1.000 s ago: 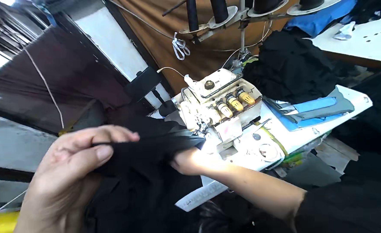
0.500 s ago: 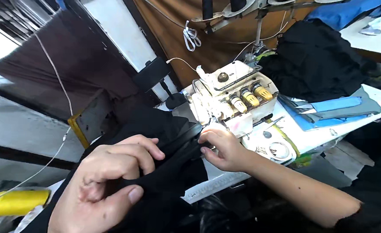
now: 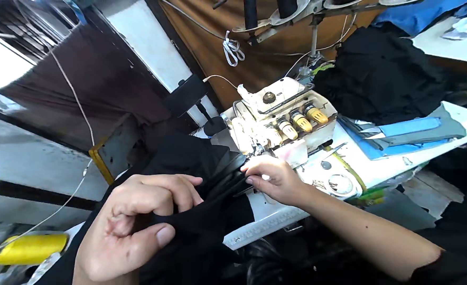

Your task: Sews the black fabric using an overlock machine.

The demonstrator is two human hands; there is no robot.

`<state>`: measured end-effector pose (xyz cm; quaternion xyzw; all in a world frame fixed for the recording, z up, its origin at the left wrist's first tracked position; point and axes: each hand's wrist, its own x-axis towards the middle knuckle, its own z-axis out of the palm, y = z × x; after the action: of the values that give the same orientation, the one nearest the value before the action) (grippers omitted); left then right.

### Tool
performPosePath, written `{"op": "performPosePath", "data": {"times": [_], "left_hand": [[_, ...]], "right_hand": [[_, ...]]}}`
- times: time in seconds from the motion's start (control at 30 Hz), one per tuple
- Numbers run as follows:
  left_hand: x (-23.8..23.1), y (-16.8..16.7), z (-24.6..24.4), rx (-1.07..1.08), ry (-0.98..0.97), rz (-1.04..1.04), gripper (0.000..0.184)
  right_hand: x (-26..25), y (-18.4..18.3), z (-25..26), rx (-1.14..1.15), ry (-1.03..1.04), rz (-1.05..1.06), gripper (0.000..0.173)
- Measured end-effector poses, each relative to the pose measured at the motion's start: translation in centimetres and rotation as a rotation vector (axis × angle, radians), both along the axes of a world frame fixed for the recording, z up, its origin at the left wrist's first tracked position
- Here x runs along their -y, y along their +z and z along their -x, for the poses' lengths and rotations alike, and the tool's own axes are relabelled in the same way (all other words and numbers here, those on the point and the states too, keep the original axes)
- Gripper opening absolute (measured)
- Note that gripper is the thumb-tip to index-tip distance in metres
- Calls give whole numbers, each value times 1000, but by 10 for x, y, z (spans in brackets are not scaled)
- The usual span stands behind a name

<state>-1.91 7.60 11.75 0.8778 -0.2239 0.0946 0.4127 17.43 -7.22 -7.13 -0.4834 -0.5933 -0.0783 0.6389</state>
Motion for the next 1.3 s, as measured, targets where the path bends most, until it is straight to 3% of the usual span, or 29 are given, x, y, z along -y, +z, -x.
{"op": "performPosePath", "data": {"times": [0.27, 0.43, 0.6, 1.1, 1.3], "left_hand": [[0, 1, -4, 7, 42, 37, 32], [8, -8, -19, -63, -64, 4, 35], [13, -24, -42, -146, -179, -26, 27], [24, -20, -37, -184, -73, -167, 22], [43, -28, -25, -118, 80, -282, 27]], "right_hand": [[0, -4, 1, -40, -11, -39, 17], [33, -22, 4, 107, -61, 91, 26], [55, -49, 14, 115, -120, 138, 25], [43, -61, 6, 69, -181, 139, 25], [19, -61, -10, 85, -224, 128, 25]]}}
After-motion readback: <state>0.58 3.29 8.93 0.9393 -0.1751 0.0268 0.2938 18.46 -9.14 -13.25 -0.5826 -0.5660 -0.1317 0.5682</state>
